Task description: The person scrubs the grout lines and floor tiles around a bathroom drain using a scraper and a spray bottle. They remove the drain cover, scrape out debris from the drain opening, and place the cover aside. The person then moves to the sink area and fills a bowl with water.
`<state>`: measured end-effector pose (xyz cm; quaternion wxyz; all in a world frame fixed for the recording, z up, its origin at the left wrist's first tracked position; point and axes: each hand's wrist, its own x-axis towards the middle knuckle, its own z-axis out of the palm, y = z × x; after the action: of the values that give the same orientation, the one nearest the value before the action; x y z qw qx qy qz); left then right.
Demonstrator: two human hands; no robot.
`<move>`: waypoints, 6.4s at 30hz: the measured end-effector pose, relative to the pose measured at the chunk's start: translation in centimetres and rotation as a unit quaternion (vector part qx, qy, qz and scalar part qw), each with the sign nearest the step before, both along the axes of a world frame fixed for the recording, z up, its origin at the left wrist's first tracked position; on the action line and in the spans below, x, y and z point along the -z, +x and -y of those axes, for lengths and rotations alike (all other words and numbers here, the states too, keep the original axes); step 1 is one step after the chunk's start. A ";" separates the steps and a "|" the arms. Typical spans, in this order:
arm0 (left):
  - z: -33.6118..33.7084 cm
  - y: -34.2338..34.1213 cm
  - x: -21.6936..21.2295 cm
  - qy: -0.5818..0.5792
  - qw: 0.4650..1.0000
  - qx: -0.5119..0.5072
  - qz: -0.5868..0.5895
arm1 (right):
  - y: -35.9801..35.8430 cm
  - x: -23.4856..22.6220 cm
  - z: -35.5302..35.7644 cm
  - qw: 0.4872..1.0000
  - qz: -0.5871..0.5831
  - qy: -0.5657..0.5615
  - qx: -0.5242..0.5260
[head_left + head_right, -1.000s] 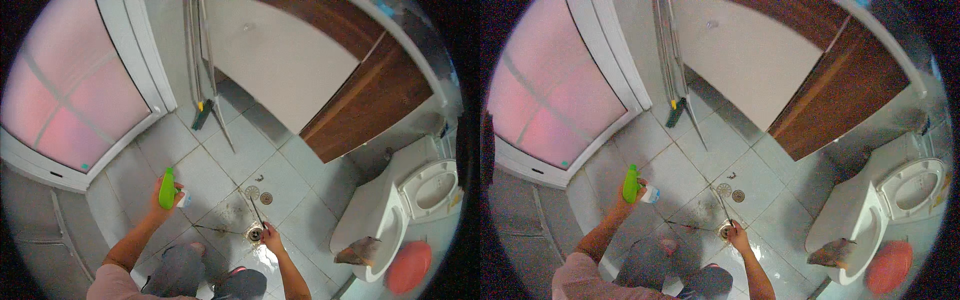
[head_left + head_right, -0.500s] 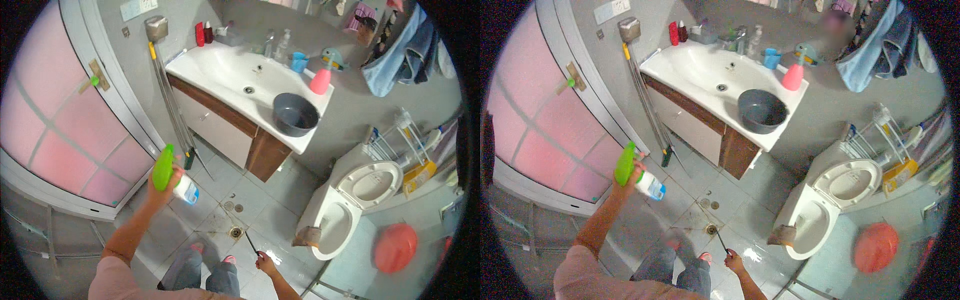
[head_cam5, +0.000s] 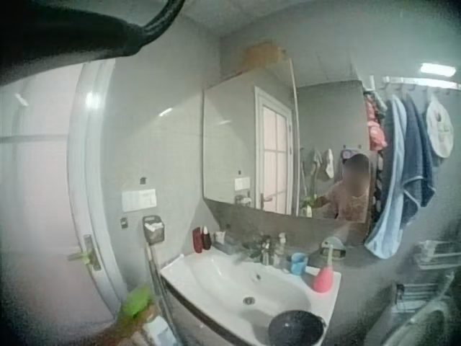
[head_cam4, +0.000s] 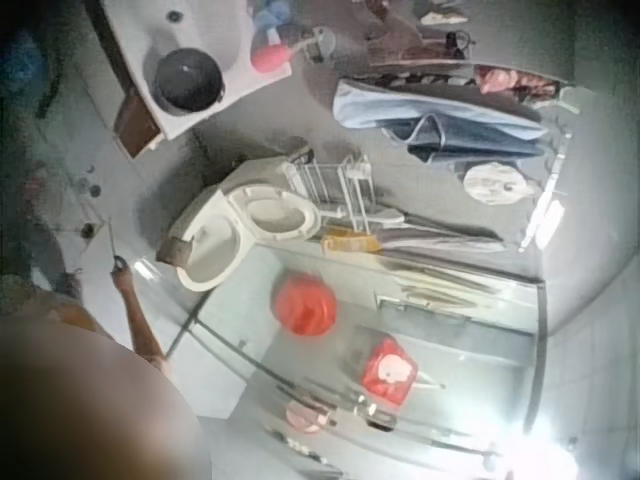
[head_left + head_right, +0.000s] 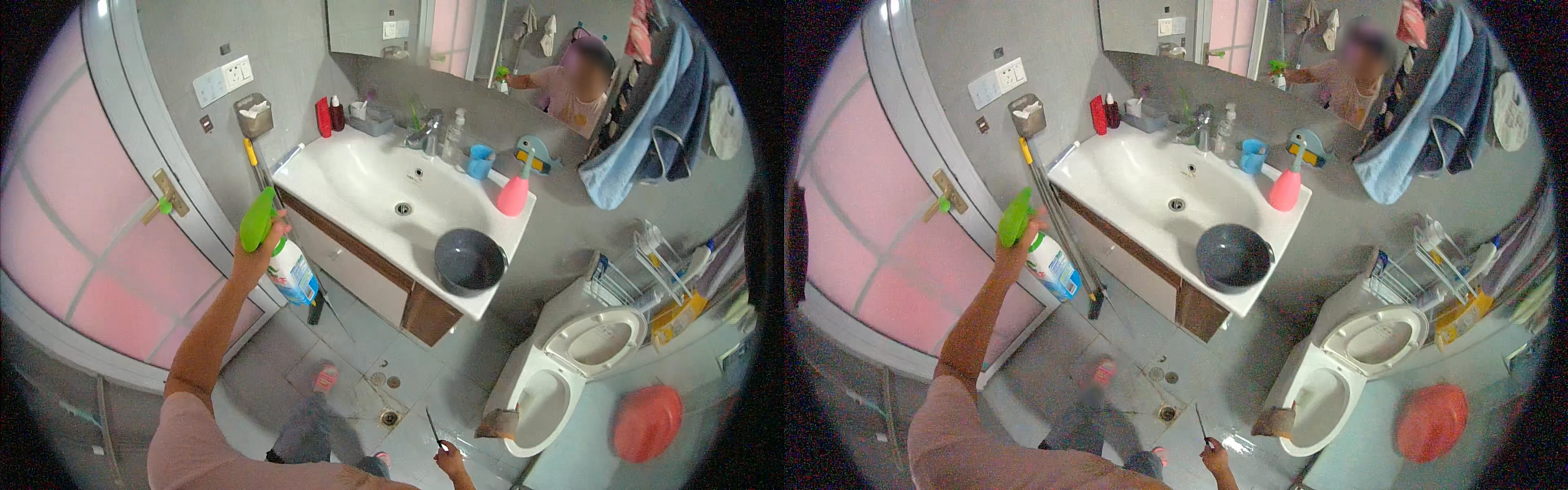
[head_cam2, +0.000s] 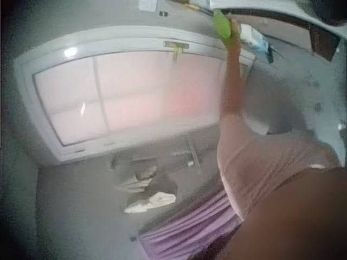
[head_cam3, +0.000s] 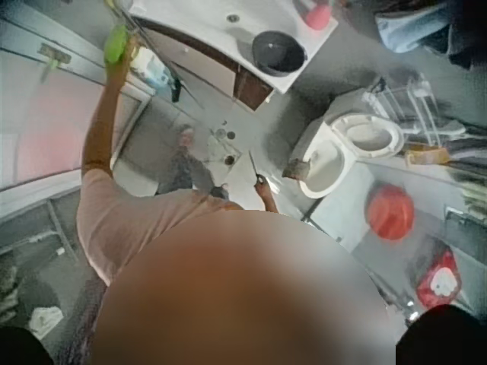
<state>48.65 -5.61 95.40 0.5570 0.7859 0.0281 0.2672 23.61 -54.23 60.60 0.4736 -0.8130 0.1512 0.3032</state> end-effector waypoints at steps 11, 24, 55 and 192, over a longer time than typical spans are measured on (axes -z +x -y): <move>-17.5 27.4 0.9 0.089 0.975 0.202 0.000 | 12.0 -5.4 -15.3 0.973 -0.101 0.082 0.192; -25.3 36.2 3.4 0.019 0.959 0.263 -0.107 | 20.9 -8.9 -23.2 0.969 -0.116 0.079 0.203; -26.6 33.9 15.8 -0.026 0.993 0.010 -0.115 | 18.4 -10.1 -26.1 0.969 -0.057 0.045 0.236; 3.8 53.1 1.1 -0.412 0.740 0.433 -0.309 | 60.4 -15.8 -35.2 0.819 0.279 0.244 0.439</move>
<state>101.77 -9.38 94.28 0.8429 0.4466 -0.0378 -0.2978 84.00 -19.02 76.44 0.7611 -0.5684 0.2742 -0.1499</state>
